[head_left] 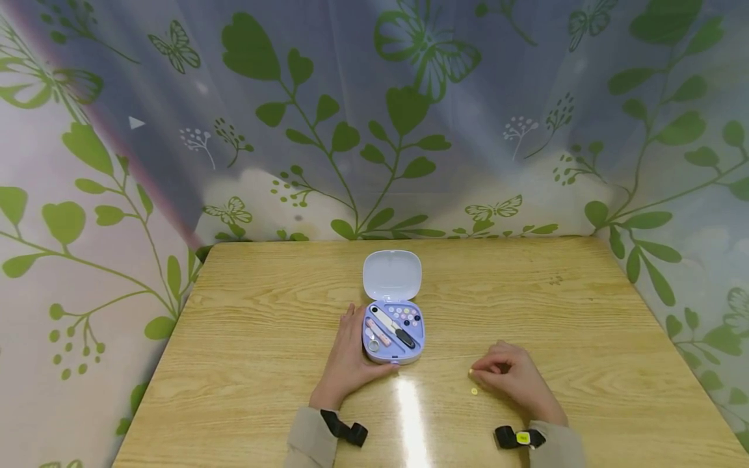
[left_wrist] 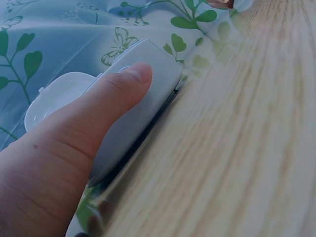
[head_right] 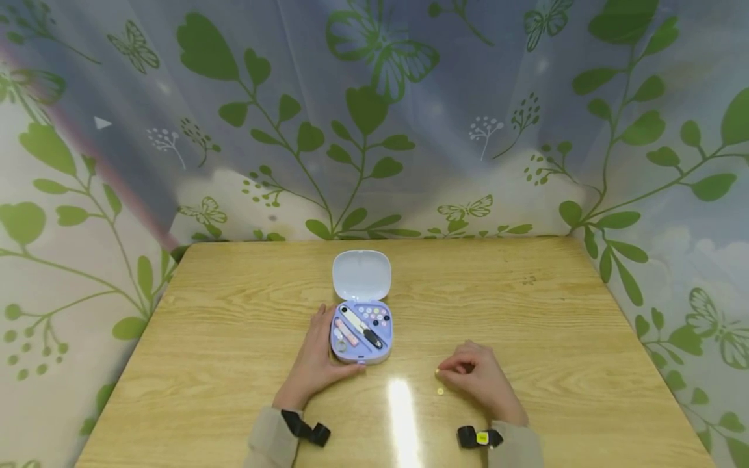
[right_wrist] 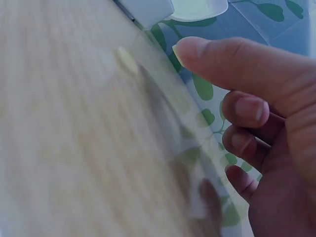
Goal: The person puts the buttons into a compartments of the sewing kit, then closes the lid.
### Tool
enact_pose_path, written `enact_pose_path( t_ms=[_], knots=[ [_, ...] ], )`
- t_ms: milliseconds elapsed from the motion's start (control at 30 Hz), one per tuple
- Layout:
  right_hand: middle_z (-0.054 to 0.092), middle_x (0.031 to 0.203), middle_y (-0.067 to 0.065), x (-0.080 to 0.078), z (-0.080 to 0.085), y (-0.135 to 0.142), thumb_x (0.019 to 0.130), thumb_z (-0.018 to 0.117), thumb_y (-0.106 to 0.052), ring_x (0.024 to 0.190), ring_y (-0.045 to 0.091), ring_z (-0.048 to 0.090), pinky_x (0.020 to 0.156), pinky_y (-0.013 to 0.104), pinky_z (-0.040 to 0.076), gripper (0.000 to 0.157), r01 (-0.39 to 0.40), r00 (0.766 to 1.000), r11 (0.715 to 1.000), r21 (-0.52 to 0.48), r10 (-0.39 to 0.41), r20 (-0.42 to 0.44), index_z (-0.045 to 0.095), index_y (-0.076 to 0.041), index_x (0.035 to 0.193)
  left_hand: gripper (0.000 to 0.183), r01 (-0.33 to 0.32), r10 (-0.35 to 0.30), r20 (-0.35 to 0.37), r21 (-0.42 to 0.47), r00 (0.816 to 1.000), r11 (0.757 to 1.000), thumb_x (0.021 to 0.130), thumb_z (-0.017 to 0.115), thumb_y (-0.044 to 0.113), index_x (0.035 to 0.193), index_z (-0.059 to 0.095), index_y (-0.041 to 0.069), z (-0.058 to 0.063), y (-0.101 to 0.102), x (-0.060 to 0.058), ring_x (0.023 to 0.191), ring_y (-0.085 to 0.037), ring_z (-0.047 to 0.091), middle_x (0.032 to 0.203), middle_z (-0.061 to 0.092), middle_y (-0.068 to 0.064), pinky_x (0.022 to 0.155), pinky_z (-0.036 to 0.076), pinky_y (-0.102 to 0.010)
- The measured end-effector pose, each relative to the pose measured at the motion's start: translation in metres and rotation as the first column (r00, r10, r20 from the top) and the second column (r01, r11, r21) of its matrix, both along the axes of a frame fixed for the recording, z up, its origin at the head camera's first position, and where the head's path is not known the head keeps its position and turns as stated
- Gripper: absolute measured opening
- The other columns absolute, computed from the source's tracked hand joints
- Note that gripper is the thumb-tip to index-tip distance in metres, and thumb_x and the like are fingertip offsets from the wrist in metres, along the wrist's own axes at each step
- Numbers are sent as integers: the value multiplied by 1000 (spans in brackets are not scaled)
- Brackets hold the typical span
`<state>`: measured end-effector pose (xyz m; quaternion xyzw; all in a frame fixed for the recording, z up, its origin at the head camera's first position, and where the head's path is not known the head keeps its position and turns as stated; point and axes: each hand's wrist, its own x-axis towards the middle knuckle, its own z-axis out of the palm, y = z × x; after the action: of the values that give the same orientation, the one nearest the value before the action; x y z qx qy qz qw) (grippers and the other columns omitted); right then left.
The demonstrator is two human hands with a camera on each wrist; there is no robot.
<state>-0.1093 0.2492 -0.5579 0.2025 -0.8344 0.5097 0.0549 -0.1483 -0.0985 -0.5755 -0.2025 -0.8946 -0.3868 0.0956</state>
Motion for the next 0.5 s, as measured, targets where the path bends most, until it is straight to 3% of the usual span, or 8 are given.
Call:
enact_pose_path(
  t_ms=[267,500],
  knots=[
    [45,60,7,-4,36,-19,70,80,15,58,23,42,51,25,41,18,-37,999,999,-34,36,-39,76,-1,77,128,-5,5,30,-2,1000,1000,61,88,61,158,22,9,1,0,1,151,-32,9,158,32,-6,123,9,-50],
    [48,57,2,-13,55,-29,68,82,13,57,22,42,51,29,37,18,-56,992,998,0,56,-109,77,-3,76,128,-5,5,38,-5,999,1000,61,87,62,158,21,10,-1,0,1,151,-31,9,159,30,-1,123,8,-49]
  ],
)
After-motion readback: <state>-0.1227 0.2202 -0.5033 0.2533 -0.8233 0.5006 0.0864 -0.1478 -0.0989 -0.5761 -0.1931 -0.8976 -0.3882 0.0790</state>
